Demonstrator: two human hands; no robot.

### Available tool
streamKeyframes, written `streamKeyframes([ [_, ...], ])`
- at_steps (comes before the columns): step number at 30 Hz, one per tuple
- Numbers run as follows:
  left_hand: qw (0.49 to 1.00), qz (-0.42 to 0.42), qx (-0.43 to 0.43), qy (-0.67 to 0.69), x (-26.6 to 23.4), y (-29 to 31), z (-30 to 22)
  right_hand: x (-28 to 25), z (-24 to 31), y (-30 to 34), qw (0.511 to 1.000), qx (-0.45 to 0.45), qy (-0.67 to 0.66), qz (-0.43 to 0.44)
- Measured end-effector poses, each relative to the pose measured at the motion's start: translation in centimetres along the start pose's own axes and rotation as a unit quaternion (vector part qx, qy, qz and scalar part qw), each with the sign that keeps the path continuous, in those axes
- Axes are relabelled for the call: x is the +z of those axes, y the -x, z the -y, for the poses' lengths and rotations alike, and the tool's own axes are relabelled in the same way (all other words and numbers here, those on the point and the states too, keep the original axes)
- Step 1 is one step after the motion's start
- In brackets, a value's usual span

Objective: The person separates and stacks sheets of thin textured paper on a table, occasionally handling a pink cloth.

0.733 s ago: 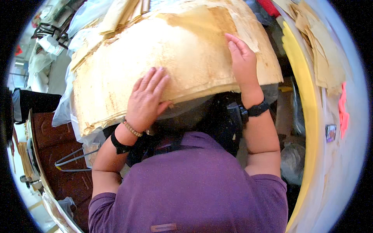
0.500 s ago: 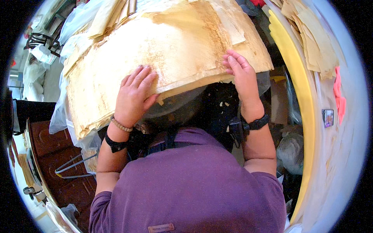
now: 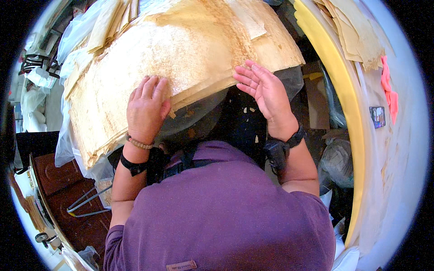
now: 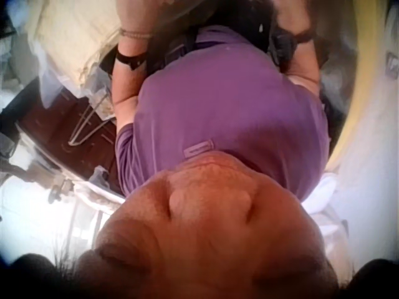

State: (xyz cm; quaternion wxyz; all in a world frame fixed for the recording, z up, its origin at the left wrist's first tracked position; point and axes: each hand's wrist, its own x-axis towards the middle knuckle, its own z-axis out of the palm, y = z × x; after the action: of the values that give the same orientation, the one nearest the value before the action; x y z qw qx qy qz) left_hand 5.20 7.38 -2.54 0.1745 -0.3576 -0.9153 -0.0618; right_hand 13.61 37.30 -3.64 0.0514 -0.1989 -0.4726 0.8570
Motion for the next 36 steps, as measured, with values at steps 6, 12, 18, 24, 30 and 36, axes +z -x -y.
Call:
streamKeyframes([
  [6, 0.997, -0.021, -0.041, -0.055, 1.5, -1.4, -1.7, 1.3, -0.2, 0.4, 0.999, -0.014, 0.021, 0.044],
  [12, 0.991, -0.037, 0.070, -0.109, 2.0, -4.5, -4.0, 4.6, -2.3, 1.7, 0.855, -0.257, 0.399, 0.209],
  [18, 0.997, 0.010, 0.014, -0.074, 2.7, -5.8, -3.6, 6.3, -4.0, 1.2, 0.690, -0.421, 0.570, 0.149],
  [24, 0.991, -0.012, 0.027, -0.129, 2.9, -6.3, -4.5, 6.7, -3.7, 1.6, 0.628, -0.420, 0.638, 0.147],
  [30, 0.989, -0.065, 0.052, -0.124, 2.6, -6.5, -4.4, 4.2, -4.9, 1.9, 0.824, -0.276, 0.476, 0.131],
  [36, 0.992, -0.032, 0.030, -0.121, 2.6, -6.6, -4.4, 3.6, -3.8, 0.8, 0.992, 0.052, 0.105, 0.044],
])
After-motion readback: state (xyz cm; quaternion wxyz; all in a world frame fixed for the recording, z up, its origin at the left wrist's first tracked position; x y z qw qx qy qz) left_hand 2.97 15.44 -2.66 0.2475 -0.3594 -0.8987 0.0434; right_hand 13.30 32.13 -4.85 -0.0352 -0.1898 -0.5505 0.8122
